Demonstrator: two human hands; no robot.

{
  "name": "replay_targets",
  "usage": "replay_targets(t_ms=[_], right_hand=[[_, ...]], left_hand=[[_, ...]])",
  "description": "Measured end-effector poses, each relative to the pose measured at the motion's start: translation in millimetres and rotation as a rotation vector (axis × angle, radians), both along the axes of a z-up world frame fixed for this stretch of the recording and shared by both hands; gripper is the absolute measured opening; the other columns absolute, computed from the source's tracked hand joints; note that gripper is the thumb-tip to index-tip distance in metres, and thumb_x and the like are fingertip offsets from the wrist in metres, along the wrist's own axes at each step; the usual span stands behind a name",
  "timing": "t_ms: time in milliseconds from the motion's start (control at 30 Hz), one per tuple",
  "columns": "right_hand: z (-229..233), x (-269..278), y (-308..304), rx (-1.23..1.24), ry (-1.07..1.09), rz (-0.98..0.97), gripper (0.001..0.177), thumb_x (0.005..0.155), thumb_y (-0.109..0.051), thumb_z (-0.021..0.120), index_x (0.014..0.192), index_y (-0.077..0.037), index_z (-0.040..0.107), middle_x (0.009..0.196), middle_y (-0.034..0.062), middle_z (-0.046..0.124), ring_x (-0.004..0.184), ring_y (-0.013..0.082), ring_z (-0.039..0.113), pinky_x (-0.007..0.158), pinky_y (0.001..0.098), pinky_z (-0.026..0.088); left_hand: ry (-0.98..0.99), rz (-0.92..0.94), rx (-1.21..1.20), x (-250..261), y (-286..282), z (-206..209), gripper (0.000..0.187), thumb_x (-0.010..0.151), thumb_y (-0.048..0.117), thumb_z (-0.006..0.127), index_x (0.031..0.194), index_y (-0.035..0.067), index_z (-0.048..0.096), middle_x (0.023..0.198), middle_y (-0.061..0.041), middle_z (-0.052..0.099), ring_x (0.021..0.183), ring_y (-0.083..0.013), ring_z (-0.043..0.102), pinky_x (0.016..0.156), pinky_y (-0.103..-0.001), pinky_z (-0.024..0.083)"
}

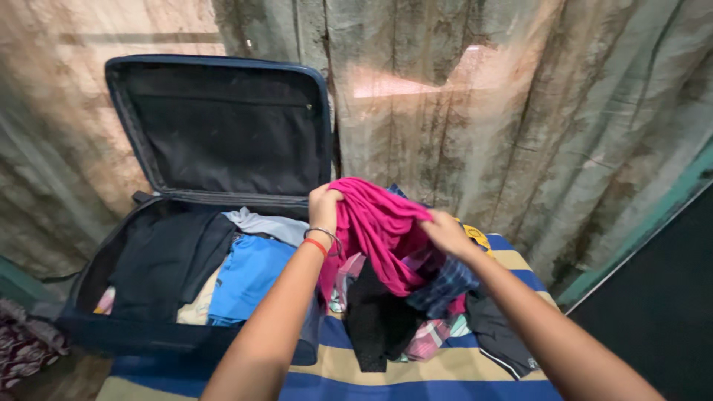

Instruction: The person folds various clothing items by hand and packs them one by one into an open suitcase.

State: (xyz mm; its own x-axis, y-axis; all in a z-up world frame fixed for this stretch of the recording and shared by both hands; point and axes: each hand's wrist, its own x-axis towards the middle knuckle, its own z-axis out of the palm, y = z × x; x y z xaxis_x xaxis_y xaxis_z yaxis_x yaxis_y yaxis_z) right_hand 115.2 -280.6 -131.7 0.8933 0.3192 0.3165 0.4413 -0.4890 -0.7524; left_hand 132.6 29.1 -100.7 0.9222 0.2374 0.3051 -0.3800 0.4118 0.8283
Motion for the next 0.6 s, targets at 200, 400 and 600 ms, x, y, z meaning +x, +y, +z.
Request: replay_targets(t_ms=[200, 400, 600], right_hand=[[100, -27, 39, 0.557, 0.183, 0.030, 0.022, 0.099, -0.011, 0.052, 0.105, -0.002, 0.071, 0.092, 0.0000, 0.070, 0.083, 0.0098, 0.062, 0.074, 0.0269, 0.052], [152, -66, 77, 0.804, 0.401, 0.090, 0.020, 0.100, -0.015, 0.050, 0.108, -0.005, 0.066, 0.094, 0.0022, 0.072, 0.085, 0.0126, 0.067, 0.078, 0.0295, 0.056], [147, -66, 87, 0.757, 0.244, 0.267, 0.017, 0.105, -0.013, 0.055, 0.113, -0.002, 0.066, 0.099, 0.0038, 0.069, 0.088, 0.0107, 0.063, 0.081, 0.0289, 0.053]], left_hand=[[-0.051, -0.177, 0.381, -32, -5, 11, 0.024, 0.085, 0.013, 0.068, 0.101, -0.003, 0.075, 0.092, -0.005, 0.074, 0.085, -0.0122, 0.065, 0.077, -0.027, 0.051], [-0.173, -0.410, 0.430, -52, -42, 22, 0.066, 0.078, 0.007, 0.082, 0.135, 0.006, 0.050, 0.122, 0.000, 0.066, 0.112, -0.0105, 0.062, 0.100, -0.029, 0.049], [-0.203, -0.586, 0.505, -25, -54, 1, 0.055, 0.076, -0.001, 0.077, 0.129, 0.003, 0.061, 0.114, -0.004, 0.071, 0.106, -0.0149, 0.065, 0.098, -0.031, 0.052]])
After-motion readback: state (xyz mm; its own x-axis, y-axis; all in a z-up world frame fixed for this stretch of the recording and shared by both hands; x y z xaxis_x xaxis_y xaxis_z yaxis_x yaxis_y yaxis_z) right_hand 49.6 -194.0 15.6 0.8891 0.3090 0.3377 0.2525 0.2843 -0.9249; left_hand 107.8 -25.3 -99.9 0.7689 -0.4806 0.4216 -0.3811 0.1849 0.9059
